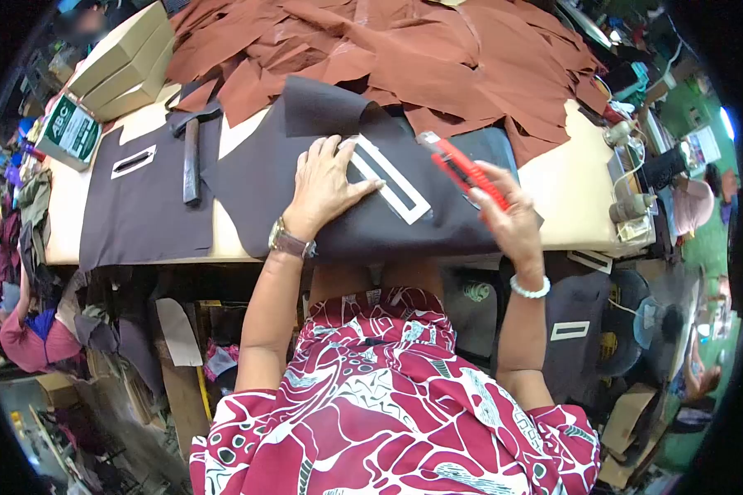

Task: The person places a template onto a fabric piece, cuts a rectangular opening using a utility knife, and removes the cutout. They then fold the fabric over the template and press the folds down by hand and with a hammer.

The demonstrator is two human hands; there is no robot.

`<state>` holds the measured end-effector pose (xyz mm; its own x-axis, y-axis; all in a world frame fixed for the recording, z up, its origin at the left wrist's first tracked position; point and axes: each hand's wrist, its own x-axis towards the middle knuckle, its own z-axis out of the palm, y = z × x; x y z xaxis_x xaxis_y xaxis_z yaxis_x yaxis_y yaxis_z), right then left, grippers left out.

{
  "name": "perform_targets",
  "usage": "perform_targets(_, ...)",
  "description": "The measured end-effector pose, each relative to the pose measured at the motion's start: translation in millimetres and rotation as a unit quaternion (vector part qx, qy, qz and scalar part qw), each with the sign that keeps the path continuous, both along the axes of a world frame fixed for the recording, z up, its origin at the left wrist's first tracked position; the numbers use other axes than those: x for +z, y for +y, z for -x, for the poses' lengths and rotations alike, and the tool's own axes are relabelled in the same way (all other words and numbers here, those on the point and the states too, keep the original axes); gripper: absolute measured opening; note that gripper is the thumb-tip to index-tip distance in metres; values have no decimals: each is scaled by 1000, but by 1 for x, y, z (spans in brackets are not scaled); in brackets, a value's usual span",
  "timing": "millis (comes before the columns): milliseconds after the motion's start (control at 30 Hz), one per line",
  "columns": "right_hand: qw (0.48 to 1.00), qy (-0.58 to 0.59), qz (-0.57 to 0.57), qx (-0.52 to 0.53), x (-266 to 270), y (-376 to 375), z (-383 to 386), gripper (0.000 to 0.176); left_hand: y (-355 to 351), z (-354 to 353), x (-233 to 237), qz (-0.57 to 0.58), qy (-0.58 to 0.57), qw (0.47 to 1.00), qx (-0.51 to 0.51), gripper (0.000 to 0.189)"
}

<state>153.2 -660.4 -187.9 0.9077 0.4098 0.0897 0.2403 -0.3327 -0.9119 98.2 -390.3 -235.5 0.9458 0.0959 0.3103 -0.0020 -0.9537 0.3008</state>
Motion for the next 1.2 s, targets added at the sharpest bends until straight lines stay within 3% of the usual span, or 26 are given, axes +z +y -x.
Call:
perform_targets(133,990,-104,18,93,-19,52,14,37,17,-3,-5,37,-18,999,-20,61)
perform_targets(333,969,-217,60,104,-38,73,3,40,16,0,-9,45,-16,999,-7,63)
perform_targets(900,951,-256,133,112,-30,79,1,35,15,2,-5,57,-4,998,-1,66)
perform_targets(1200,893,-253,315,196,47,110,-15,32,10,2,-5,37,-22,999,8,73)
